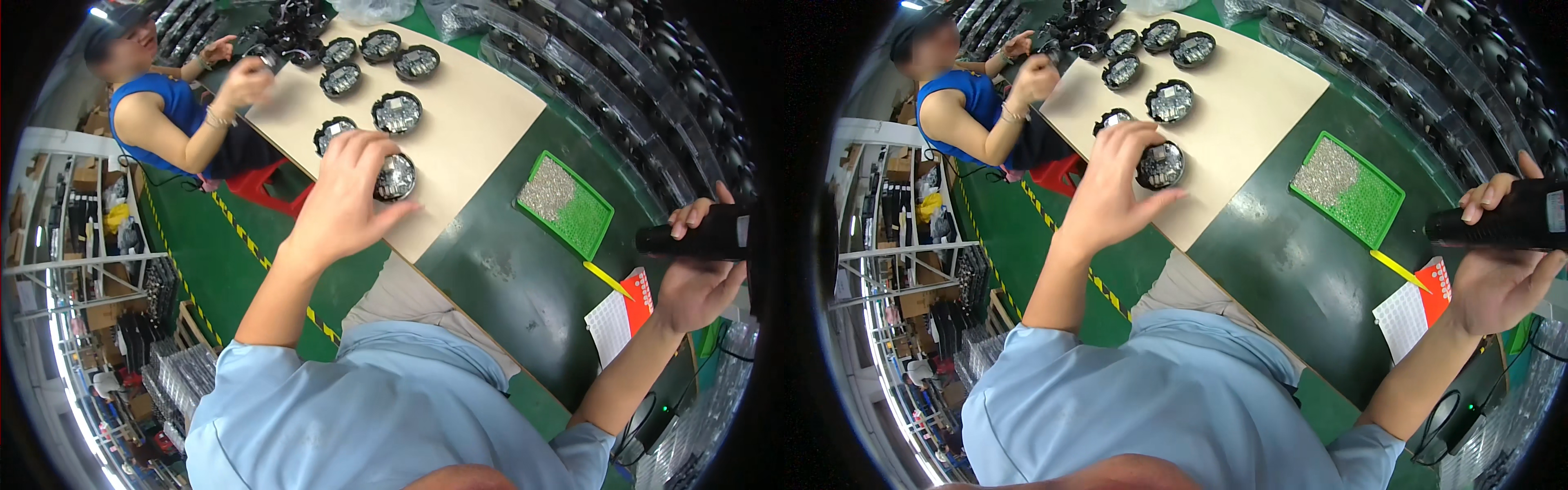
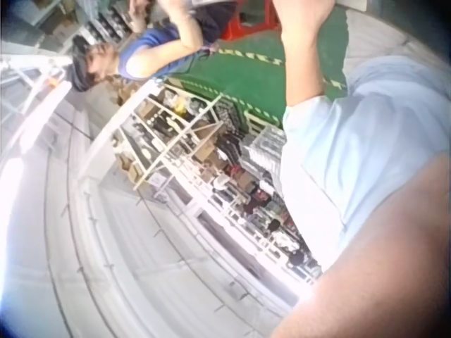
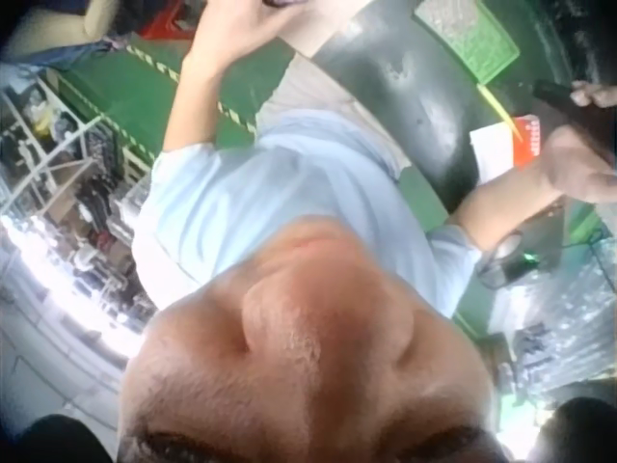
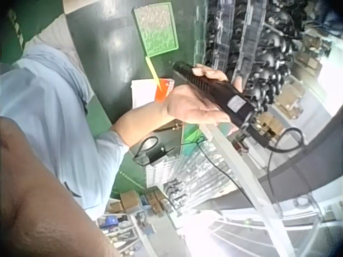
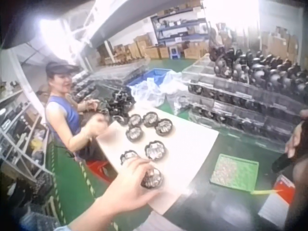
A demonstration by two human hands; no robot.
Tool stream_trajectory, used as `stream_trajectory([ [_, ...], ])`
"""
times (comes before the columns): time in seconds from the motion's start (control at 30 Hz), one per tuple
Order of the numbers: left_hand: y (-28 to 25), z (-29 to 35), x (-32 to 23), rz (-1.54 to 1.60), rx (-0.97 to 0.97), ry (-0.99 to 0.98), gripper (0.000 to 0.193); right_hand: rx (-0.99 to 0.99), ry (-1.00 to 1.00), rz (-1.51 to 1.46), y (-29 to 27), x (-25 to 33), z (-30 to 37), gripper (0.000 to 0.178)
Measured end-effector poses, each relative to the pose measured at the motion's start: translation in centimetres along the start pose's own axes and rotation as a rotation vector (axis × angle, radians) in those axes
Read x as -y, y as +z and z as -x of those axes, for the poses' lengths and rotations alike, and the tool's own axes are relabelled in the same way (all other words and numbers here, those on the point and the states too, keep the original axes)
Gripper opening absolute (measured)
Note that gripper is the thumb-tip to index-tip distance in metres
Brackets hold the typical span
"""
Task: Assembling LED light circuit boards into housings using an electric screwdriver and applying adhesive markers.
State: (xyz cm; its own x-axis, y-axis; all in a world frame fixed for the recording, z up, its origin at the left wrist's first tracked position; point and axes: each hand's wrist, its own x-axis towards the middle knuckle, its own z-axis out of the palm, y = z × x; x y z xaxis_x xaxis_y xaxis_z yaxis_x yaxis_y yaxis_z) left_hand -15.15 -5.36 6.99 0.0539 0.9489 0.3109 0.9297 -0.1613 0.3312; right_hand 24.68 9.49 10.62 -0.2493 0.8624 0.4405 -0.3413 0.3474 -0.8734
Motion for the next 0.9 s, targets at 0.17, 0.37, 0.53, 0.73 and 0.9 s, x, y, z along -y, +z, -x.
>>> stream_trajectory([
  [0.17,0.9,2.0,1.2,-0.036,0.064,-0.023,0.051,-0.055,-0.026,0.108,0.1,-1.9,0.1,0.096],
  [0.37,0.5,1.7,0.7,0.094,0.009,-0.013,0.041,-0.078,0.018,0.148,-0.7,-3.0,1.0,0.1],
  [0.53,1.7,0.5,-1.4,0.335,-0.121,0.119,0.049,-0.139,-0.005,0.289,-2.1,-2.3,2.4,0.082],
  [0.73,3.3,-0.8,-4.6,0.395,-0.248,0.249,0.052,-0.559,-0.409,0.724,2.3,-1.4,6.2,0.036],
  [0.9,4.8,-1.5,-7.2,0.426,-0.253,0.371,0.054,-0.135,0.12,0.644,9.8,-1.0,10.2,0.032],
])
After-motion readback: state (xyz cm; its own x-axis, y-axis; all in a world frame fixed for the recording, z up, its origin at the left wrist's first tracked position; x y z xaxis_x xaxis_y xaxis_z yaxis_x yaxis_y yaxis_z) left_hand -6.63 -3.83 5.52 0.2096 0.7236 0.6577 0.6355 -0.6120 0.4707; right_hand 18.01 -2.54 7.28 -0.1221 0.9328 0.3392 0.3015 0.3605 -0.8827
